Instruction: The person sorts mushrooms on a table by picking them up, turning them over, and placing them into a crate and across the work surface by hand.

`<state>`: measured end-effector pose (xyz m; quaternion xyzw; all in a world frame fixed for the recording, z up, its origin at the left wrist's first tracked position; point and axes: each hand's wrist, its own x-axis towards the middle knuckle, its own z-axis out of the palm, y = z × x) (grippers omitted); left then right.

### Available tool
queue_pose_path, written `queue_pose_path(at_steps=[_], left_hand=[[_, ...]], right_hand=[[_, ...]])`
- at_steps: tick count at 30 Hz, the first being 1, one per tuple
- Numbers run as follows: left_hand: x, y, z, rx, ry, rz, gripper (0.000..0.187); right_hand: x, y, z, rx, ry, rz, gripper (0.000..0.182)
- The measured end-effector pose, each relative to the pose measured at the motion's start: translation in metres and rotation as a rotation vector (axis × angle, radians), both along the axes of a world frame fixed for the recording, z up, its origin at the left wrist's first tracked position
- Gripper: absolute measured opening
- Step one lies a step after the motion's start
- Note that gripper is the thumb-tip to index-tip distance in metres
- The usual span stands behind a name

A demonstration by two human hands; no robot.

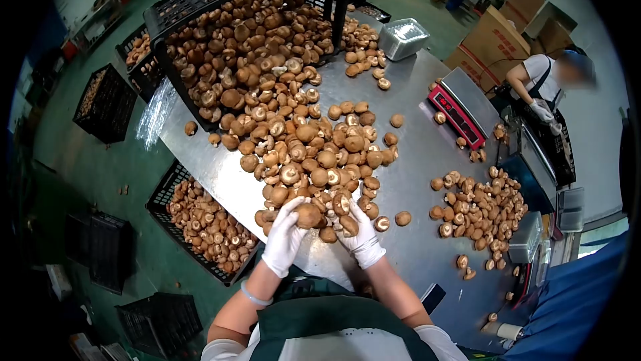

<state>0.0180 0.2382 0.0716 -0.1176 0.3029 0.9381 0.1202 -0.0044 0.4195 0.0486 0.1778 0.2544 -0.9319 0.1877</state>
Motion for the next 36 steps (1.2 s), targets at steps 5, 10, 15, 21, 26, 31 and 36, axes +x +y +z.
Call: queue_pose_path(at_steps=[5,10,15,21,26,31,36], left_hand=[[0.002,0.012,0.005,-0.259,0.095,-0.017,0.033],[0.011,0.007,-0.010,-0.078,0.007,-0.230,0.053],[0.013,0.011,-0.019,0.120,0.012,-0.214,0.055],[0.012,0.012,0.004,0.368,-0.097,-0.124,0.057],[0.012,0.015,0.000,0.327,-0.087,-0.135,0.062],[0.008,0.022,-0.004,0.283,-0.081,-0.057,0.063],[0.006,0.020,-0.049,1.044,0.097,-0.261,0.062]], right_hand=[[0.010,0.007,0.000,-0.085,0.031,0.070,0.040],[0.004,-0.006,0.028,0.762,0.648,0.289,0.043],[0.006,-0.002,0.050,0.501,0.519,0.319,0.055],[0.018,0.019,0.012,0.438,0.274,0.104,0.053],[0.031,0.017,0.022,0.299,0.322,0.088,0.051],[0.038,0.004,0.042,0.444,0.623,0.285,0.050],[0.054,-0.015,0.054,1.093,1.036,0.407,0.044]])
